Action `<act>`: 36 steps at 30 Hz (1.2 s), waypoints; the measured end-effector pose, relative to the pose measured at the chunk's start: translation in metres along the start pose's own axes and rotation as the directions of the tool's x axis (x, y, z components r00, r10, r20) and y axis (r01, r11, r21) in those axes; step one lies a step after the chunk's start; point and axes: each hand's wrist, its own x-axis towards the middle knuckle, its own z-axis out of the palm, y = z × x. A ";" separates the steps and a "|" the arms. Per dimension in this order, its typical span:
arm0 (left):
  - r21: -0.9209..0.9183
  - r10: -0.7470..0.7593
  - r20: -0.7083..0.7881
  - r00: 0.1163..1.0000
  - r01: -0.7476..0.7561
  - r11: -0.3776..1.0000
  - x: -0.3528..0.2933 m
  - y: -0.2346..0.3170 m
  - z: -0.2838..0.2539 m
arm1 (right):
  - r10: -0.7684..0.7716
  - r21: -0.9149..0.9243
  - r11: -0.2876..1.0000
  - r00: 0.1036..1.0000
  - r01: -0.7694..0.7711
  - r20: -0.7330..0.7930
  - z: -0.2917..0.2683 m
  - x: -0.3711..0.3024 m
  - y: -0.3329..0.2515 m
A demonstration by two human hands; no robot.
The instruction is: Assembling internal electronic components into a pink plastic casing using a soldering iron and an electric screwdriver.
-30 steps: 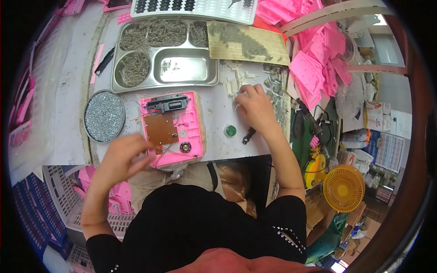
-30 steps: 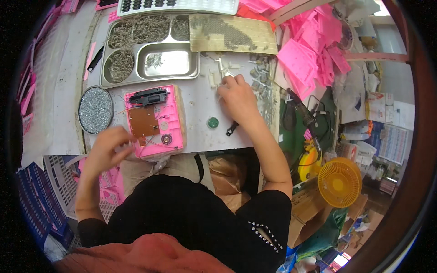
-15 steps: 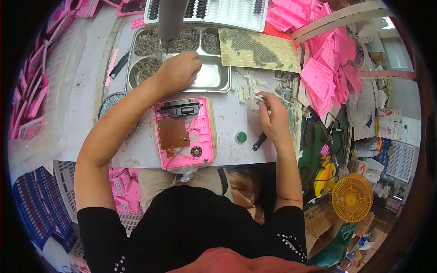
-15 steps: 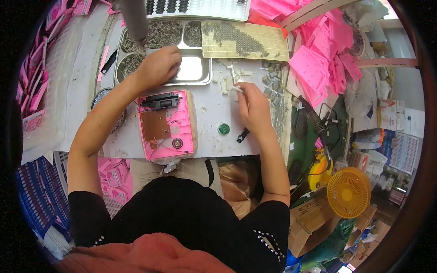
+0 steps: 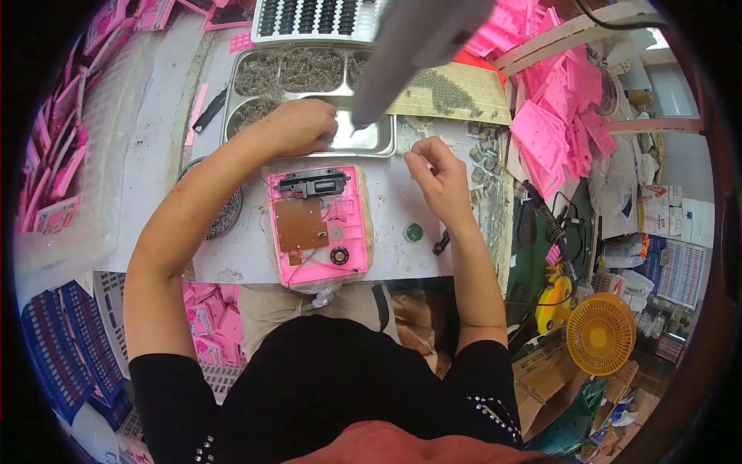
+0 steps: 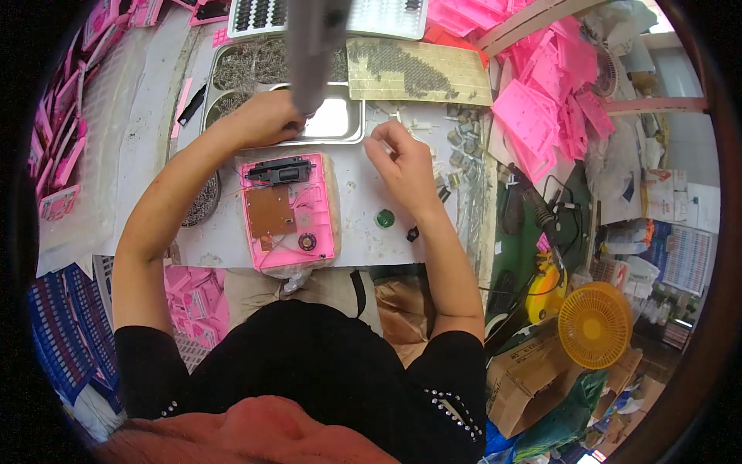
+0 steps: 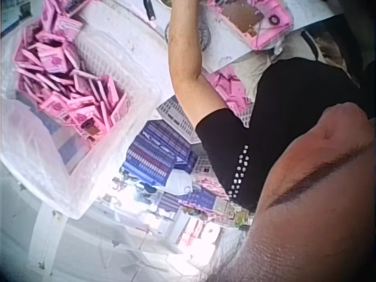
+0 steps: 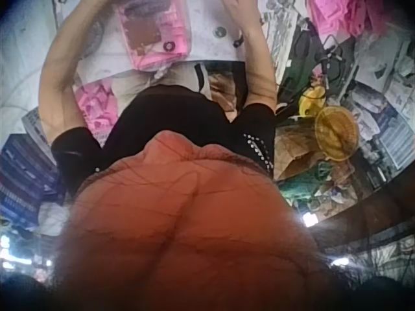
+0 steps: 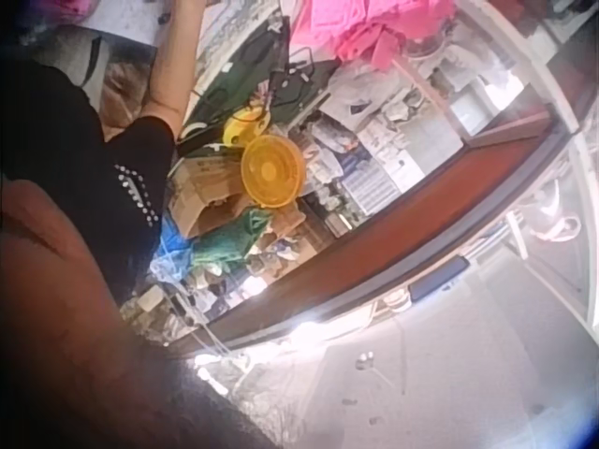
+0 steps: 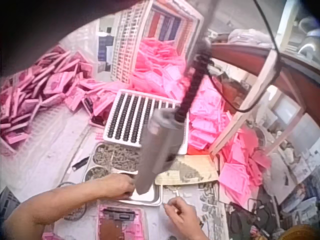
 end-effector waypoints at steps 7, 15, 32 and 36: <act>-0.307 -0.387 -0.308 0.869 0.295 0.905 -0.058 0.049 -0.050 | 0.018 0.076 0.997 0.987 -0.031 0.158 -0.011 -0.050 -0.034; -0.983 -0.433 0.173 0.885 0.129 -0.128 -0.132 0.178 0.024 | -0.190 0.380 0.925 0.893 0.023 0.408 0.028 -0.105 -0.041; -0.938 -0.310 0.307 0.900 0.231 -0.257 -0.146 0.185 0.021 | -0.435 0.049 0.896 0.848 0.442 0.304 0.041 -0.101 -0.046; -0.776 -0.493 -0.116 0.862 0.231 0.587 -0.142 0.171 0.010 | -0.330 0.010 0.943 0.929 0.333 0.167 0.026 -0.088 -0.027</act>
